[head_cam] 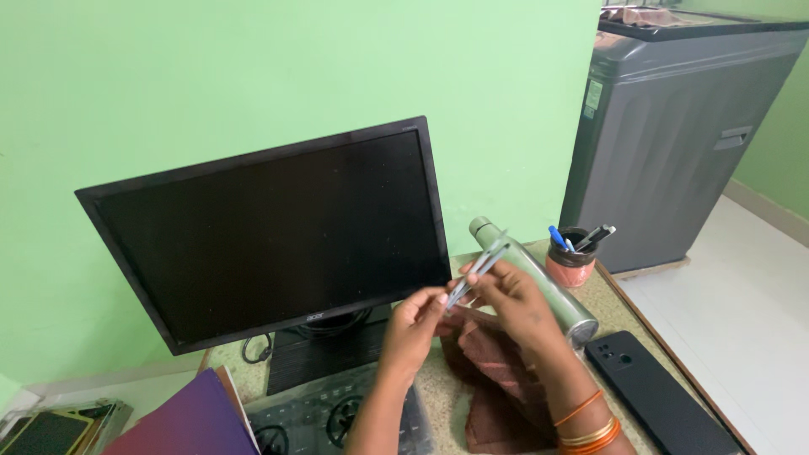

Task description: The person wipes a desk surface, a stainless steel water bottle, and a computer monitor using a brown cloth. They also pick up and wipe several pens before placing them back in a holder.

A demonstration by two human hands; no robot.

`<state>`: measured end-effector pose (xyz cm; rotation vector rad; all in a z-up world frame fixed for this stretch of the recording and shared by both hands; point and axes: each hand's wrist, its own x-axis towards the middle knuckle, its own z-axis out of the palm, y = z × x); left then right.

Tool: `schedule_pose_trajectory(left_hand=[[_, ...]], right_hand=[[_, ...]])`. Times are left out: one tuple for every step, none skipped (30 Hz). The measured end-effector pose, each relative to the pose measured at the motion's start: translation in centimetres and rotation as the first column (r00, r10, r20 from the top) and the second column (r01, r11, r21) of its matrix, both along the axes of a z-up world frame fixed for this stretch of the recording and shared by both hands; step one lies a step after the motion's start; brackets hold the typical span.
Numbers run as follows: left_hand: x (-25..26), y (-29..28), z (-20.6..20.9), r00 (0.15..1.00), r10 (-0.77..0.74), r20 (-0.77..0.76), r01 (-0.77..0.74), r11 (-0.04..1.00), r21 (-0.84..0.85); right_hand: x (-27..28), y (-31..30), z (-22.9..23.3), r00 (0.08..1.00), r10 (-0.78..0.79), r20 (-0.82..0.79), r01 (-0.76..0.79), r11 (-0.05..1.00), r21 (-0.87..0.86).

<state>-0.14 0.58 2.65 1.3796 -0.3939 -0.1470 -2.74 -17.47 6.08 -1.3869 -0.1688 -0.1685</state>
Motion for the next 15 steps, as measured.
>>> schedule_pose_trajectory(left_hand=[[0.0, 0.1, 0.1, 0.998, -0.018, -0.057, 0.019, 1.000, 0.014], [0.0, 0.2, 0.1, 0.993, -0.035, -0.113, 0.039, 0.999, 0.026], [0.0, 0.1, 0.2, 0.993, -0.022, -0.116, 0.026, 0.999, 0.032], [-0.1, 0.1, 0.2, 0.993, -0.008, -0.118, 0.012, 0.999, 0.038], [-0.1, 0.0, 0.2, 0.993, 0.004, -0.120, 0.001, 0.999, 0.045], [-0.1, -0.1, 0.2, 0.991, -0.007, -0.134, 0.010, 1.000, 0.022], [0.0, -0.1, 0.2, 0.989, -0.017, -0.148, 0.017, 1.000, 0.000], [0.1, -0.1, 0.1, 0.986, -0.027, -0.162, 0.023, 0.999, -0.023], [0.2, -0.1, -0.1, 0.989, -0.024, -0.148, 0.021, 0.999, -0.024], [0.3, -0.1, -0.2, 0.991, -0.021, -0.134, 0.018, 1.000, -0.025], [0.4, -0.1, -0.5, 0.992, -0.021, -0.123, 0.018, 1.000, -0.025], [0.5, -0.1, -0.9, 0.993, -0.018, -0.115, 0.016, 1.000, -0.021], [0.8, 0.0, -1.1, 0.994, -0.020, -0.103, 0.018, 1.000, -0.019], [1.0, 0.0, -1.3, 0.996, -0.021, -0.092, 0.019, 1.000, -0.017], [1.2, 0.0, -1.5, 0.996, -0.005, -0.086, 0.005, 1.000, 0.001]], right_hand=[[0.2, -0.3, -0.1, 0.999, -0.017, 0.027, 0.017, 1.000, -0.021], [0.6, -0.6, -0.2, 0.998, -0.033, 0.055, 0.035, 0.999, -0.042], [0.8, -0.7, -0.3, 0.995, -0.048, 0.085, 0.054, 0.997, -0.062], [0.9, -0.7, -0.6, 0.997, -0.044, 0.069, 0.047, 0.998, -0.044], [0.9, -0.6, -0.7, 0.998, -0.042, 0.052, 0.043, 0.999, -0.025], [0.9, -0.6, -0.8, 0.999, -0.039, 0.036, 0.039, 0.999, -0.006], [0.9, -0.6, -0.8, 0.999, -0.024, 0.030, 0.024, 1.000, 0.007], [1.0, -0.6, -0.8, 1.000, -0.009, 0.024, 0.009, 1.000, 0.019], [1.0, -0.6, -0.7, 1.000, 0.006, 0.018, -0.007, 0.999, 0.031], [0.9, -0.5, -0.7, 1.000, 0.013, 0.021, -0.013, 1.000, 0.024], [0.7, -0.6, -0.7, 1.000, 0.016, 0.021, -0.017, 1.000, 0.017], [0.5, -0.6, -0.8, 1.000, 0.020, 0.020, -0.020, 1.000, 0.011], [0.5, -0.7, -0.9, 0.999, 0.017, 0.040, -0.019, 0.999, 0.048], [0.7, -0.6, -0.9, 0.998, 0.014, 0.059, -0.019, 0.996, 0.085], [0.8, -0.8, -0.9, 0.997, 0.004, 0.081, -0.014, 0.993, 0.120]])
